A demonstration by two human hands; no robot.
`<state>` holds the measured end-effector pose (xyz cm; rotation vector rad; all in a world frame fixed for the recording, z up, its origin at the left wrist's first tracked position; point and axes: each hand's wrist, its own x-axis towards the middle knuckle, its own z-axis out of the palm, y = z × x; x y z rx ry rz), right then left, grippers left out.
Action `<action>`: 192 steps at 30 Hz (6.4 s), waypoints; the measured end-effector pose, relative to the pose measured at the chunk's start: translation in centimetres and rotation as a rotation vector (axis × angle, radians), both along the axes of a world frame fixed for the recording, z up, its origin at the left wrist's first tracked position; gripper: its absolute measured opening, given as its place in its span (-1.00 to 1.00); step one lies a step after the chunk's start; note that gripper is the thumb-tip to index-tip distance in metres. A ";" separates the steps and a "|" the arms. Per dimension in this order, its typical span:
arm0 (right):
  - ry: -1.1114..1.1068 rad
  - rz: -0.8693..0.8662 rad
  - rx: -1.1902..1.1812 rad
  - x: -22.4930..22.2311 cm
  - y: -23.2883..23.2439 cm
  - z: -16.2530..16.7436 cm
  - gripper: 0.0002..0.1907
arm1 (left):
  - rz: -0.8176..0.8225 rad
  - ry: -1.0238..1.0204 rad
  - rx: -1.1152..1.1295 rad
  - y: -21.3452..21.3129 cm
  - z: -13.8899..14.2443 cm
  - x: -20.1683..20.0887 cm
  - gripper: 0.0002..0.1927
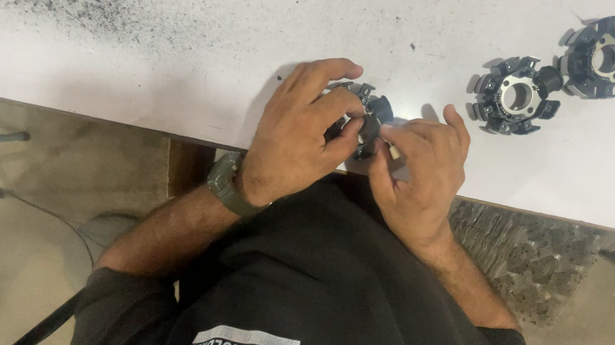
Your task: The person sits at a white workbench assembling small black plastic and metal wheel-like hub components. They pick up a hub, use a small hand tool to seat internal parts into it, then place the finished hub in a growing row on the table, repeating this with successive hubs.
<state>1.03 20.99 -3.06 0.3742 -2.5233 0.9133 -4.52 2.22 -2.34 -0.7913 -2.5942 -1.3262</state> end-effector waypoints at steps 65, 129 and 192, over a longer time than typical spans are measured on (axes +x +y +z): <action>-0.050 -0.045 -0.101 -0.6 0.9 -0.6 -0.78 | -0.046 0.200 -0.251 0.3 1.8 -1.5 -0.71; 0.169 0.089 -0.102 0.0 1.3 -2.3 -0.76 | -0.117 0.063 -0.207 0.6 0.8 -0.7 -0.80; 0.065 0.115 0.053 -0.5 0.7 -1.0 -0.66 | -0.040 0.085 -0.079 -1.3 -0.3 0.4 -0.79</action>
